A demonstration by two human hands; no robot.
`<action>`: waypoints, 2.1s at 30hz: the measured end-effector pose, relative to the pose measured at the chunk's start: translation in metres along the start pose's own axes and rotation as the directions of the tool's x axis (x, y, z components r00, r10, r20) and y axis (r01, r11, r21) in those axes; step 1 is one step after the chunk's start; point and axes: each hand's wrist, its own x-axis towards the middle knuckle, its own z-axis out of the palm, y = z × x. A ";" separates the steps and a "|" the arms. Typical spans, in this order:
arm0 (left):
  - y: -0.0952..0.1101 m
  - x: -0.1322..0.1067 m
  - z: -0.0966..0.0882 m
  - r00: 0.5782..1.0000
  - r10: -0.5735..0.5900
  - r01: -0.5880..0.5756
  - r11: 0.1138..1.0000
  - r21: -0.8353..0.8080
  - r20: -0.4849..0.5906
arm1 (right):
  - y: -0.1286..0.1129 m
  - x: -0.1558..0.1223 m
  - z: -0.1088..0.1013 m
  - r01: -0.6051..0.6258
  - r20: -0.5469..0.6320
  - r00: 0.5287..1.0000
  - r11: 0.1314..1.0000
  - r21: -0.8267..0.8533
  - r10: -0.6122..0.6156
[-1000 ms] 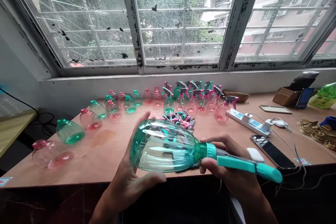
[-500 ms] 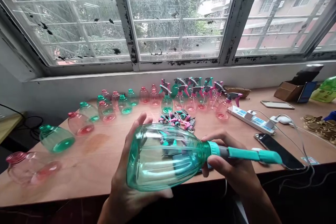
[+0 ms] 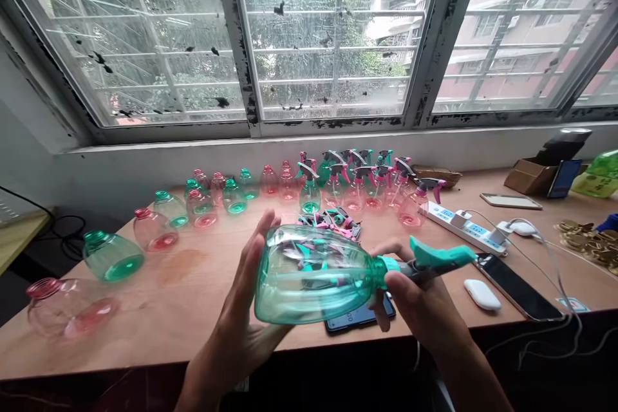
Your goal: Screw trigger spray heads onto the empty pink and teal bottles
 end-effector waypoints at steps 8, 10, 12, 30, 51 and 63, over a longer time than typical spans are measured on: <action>0.002 0.003 0.001 0.998 -0.028 0.030 0.999 0.028 -0.056 | 0.010 0.006 0.000 -0.047 0.027 0.999 0.999 0.025 0.046; 0.002 0.005 -0.002 0.999 -0.003 0.005 0.997 0.071 -0.040 | 0.012 0.006 -0.001 -0.045 0.046 0.998 0.998 0.045 0.043; 0.001 0.007 -0.005 0.997 0.082 -0.081 0.986 0.143 0.000 | 0.013 0.008 -0.001 -0.024 0.030 0.999 0.998 0.062 0.023; -0.001 0.009 -0.005 0.984 0.172 -0.171 0.984 0.044 -0.042 | 0.016 0.017 -0.011 0.012 -0.117 0.993 0.999 0.049 -0.006; -0.010 0.008 0.001 0.877 -0.479 0.473 0.856 -0.209 0.024 | 0.011 0.015 -0.015 0.191 -0.063 0.969 0.884 -0.428 -0.240; -0.031 0.000 0.002 0.882 -0.456 0.467 0.807 -0.362 0.120 | 0.017 0.018 -0.026 0.413 0.159 0.907 0.741 -0.530 -0.391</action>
